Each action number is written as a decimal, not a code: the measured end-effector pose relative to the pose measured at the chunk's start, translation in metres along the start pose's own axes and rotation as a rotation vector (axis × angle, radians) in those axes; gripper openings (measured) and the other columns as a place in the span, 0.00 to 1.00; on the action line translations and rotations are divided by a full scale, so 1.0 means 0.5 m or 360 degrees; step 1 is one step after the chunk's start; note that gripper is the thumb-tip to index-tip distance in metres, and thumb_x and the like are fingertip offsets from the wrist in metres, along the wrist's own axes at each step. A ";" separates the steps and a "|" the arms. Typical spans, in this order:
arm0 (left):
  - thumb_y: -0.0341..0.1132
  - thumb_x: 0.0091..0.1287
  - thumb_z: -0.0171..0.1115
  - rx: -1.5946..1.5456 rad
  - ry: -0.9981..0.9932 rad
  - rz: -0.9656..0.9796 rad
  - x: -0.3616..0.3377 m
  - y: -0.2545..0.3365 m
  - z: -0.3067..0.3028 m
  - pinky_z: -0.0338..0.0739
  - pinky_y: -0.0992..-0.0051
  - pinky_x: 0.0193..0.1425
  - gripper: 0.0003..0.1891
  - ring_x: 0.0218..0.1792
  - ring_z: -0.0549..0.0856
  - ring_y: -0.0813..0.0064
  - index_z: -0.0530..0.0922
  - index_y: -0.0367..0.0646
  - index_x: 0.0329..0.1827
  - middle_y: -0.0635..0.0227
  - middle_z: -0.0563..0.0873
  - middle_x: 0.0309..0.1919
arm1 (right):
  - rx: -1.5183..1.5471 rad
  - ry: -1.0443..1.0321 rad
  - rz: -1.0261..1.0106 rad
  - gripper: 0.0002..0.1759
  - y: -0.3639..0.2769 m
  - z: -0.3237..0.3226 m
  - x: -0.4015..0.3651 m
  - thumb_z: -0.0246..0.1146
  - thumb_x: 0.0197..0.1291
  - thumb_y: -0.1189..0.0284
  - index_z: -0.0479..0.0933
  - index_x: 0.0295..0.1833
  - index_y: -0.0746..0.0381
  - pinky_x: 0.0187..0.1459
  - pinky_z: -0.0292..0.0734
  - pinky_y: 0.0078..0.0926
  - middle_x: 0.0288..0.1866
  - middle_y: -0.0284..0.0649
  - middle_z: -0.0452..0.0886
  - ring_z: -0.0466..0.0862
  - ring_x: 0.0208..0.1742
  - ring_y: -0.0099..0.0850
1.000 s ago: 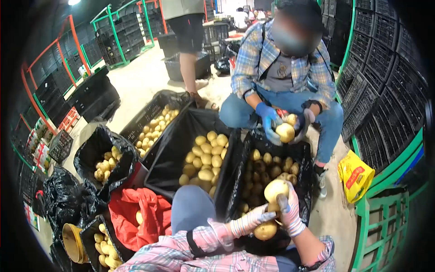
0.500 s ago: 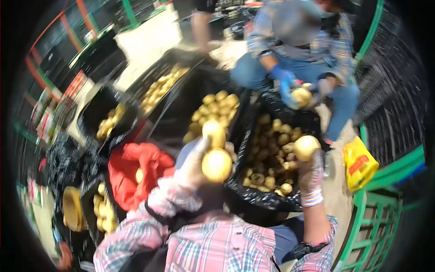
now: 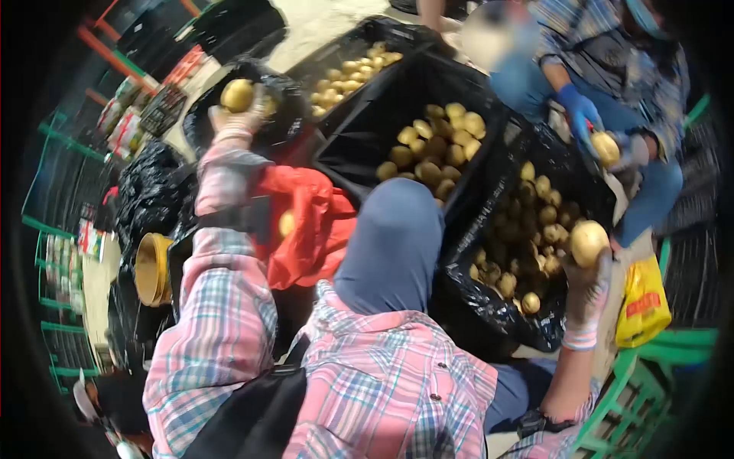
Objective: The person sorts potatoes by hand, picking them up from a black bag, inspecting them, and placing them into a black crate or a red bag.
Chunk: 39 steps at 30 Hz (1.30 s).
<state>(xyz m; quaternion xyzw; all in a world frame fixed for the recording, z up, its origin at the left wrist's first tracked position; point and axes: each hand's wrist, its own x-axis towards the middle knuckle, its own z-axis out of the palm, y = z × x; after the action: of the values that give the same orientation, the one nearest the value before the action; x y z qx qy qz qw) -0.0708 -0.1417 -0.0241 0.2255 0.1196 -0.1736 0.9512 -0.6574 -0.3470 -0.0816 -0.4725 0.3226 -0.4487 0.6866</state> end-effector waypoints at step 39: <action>0.37 0.52 0.75 0.1189 -0.1791 -0.1933 -0.633 -0.705 -0.101 0.78 0.75 0.54 0.47 0.52 0.79 0.73 0.57 0.44 0.74 0.63 0.74 0.58 | -0.1565 0.0141 -0.0594 0.21 -0.024 -0.021 0.020 0.67 0.54 0.60 0.76 0.44 0.65 0.43 0.78 0.31 0.36 0.48 0.80 0.83 0.40 0.43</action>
<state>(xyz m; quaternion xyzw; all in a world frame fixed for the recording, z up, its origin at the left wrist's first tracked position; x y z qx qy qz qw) -0.5020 -0.3258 -0.1077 0.2992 -0.3286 -0.7570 0.4790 -0.6663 -0.3618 -0.0744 -0.7688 0.4341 -0.3785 0.2779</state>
